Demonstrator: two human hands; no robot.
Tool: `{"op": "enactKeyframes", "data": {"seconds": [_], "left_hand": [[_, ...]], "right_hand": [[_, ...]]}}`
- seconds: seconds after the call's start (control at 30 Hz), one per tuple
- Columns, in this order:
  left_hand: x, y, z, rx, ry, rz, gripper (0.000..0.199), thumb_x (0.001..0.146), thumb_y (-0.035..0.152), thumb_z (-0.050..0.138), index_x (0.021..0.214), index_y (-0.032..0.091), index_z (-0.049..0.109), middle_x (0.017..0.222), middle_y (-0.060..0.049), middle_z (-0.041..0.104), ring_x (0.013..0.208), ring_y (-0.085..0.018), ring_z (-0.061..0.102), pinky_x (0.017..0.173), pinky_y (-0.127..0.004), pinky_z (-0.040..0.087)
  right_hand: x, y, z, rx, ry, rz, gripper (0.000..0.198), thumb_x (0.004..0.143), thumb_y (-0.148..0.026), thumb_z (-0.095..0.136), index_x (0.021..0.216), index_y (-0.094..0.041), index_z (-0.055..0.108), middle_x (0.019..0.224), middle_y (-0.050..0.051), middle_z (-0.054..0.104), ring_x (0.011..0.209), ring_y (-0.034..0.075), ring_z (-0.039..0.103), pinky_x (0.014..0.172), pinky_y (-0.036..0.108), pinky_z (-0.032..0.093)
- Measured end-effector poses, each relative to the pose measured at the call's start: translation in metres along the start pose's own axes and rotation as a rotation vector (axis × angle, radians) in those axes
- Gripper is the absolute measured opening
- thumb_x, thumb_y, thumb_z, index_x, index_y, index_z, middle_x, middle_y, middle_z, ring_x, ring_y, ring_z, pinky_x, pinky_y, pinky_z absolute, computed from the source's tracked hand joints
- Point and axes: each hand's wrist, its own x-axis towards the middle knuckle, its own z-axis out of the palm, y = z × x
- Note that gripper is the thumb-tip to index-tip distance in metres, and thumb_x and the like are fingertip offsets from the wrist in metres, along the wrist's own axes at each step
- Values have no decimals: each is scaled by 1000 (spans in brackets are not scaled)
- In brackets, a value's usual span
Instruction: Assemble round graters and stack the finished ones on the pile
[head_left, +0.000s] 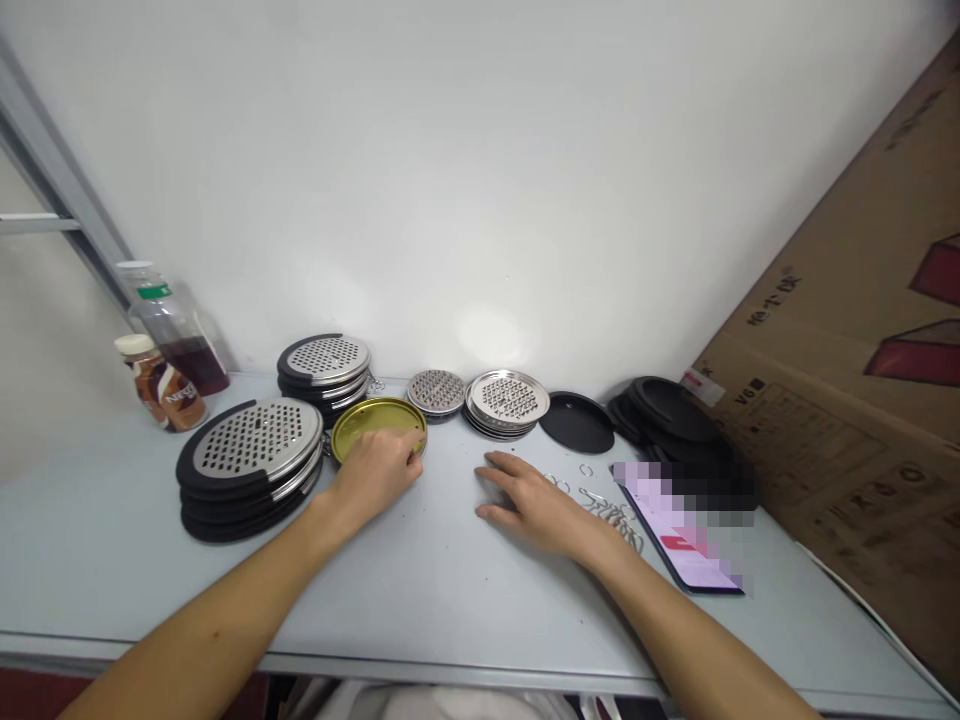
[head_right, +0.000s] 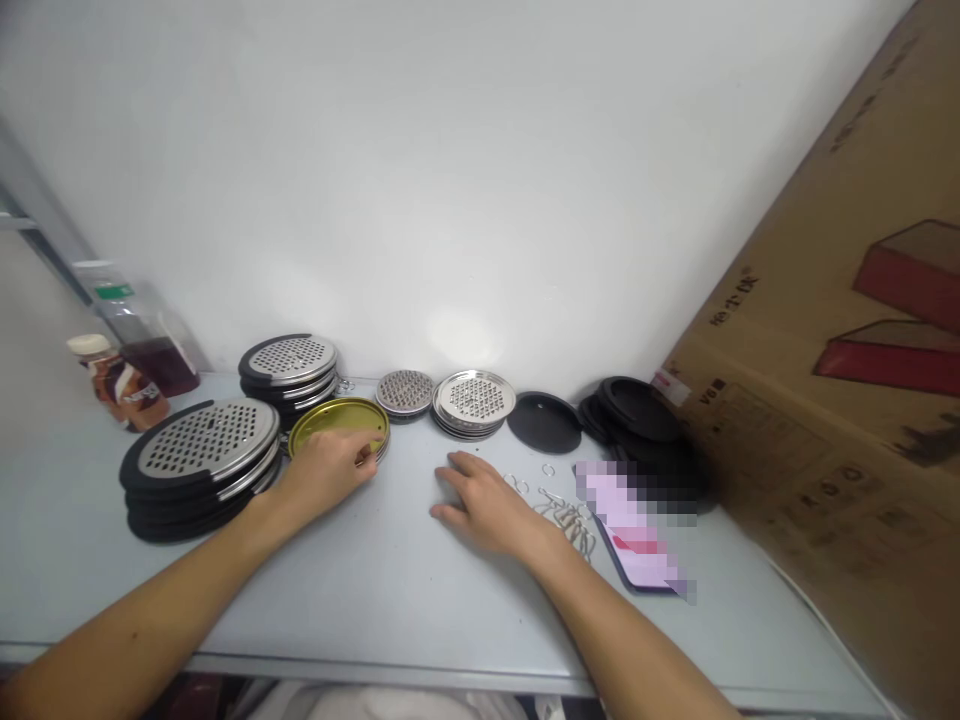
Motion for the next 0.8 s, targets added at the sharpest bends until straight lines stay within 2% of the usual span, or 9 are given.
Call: {"op": "enactKeyframes", "data": {"seconds": [0.17, 0.27, 0.43, 0.53, 0.6, 0.7, 0.8], "left_hand": [[-2, 3, 0, 144, 61, 57, 37, 79, 5, 48, 108, 18, 66, 95, -10, 69, 94, -28, 61, 74, -33, 42], [-2, 4, 0, 239, 130, 85, 32, 80, 8, 50, 106, 19, 66, 91, -8, 68, 91, -26, 61, 72, -33, 44], [-2, 1, -2, 198, 263, 148, 26, 85, 12, 51, 103, 19, 68, 86, -6, 66, 85, -24, 60, 76, -33, 46], [-6, 5, -2, 100, 375, 280, 25, 89, 12, 49, 106, 18, 67, 89, -7, 67, 85, -22, 59, 82, -34, 47], [-12, 13, 0, 27, 398, 421, 27, 90, 10, 49, 110, 18, 65, 91, -7, 66, 85, -21, 59, 82, -34, 48], [-26, 31, 8, -63, 315, 663, 31, 88, 6, 51, 115, 17, 62, 90, -7, 66, 82, -20, 58, 77, -33, 50], [-39, 49, 22, -132, 177, 830, 32, 85, 2, 53, 113, 14, 63, 85, -6, 65, 77, -19, 57, 72, -31, 52]], "right_hand": [[0, -1, -1, -1, 10, -13, 49, 92, -45, 55, 133, -18, 55, 143, 17, 46, 131, 30, 46, 107, 42, 39], [0, -2, -2, -4, 20, -20, 49, 91, -44, 56, 132, -18, 55, 141, 17, 47, 129, 30, 47, 107, 42, 39], [1, -1, -4, 28, 35, -22, 48, 90, -44, 58, 131, -18, 56, 140, 16, 49, 127, 29, 50, 105, 40, 42], [2, 6, -8, 109, 52, -14, 45, 93, -41, 54, 132, -18, 56, 136, 13, 56, 122, 26, 55, 103, 38, 44], [2, 16, -13, 160, 83, 16, 41, 95, -37, 50, 131, -18, 57, 131, 12, 61, 118, 26, 58, 101, 39, 45], [2, 34, -23, 219, 158, 112, 35, 96, -30, 46, 124, -18, 62, 117, 11, 70, 105, 24, 65, 93, 38, 49], [1, 50, -32, 327, 164, 227, 33, 94, -27, 44, 117, -16, 65, 92, 8, 75, 77, 19, 70, 76, 32, 54]]}}
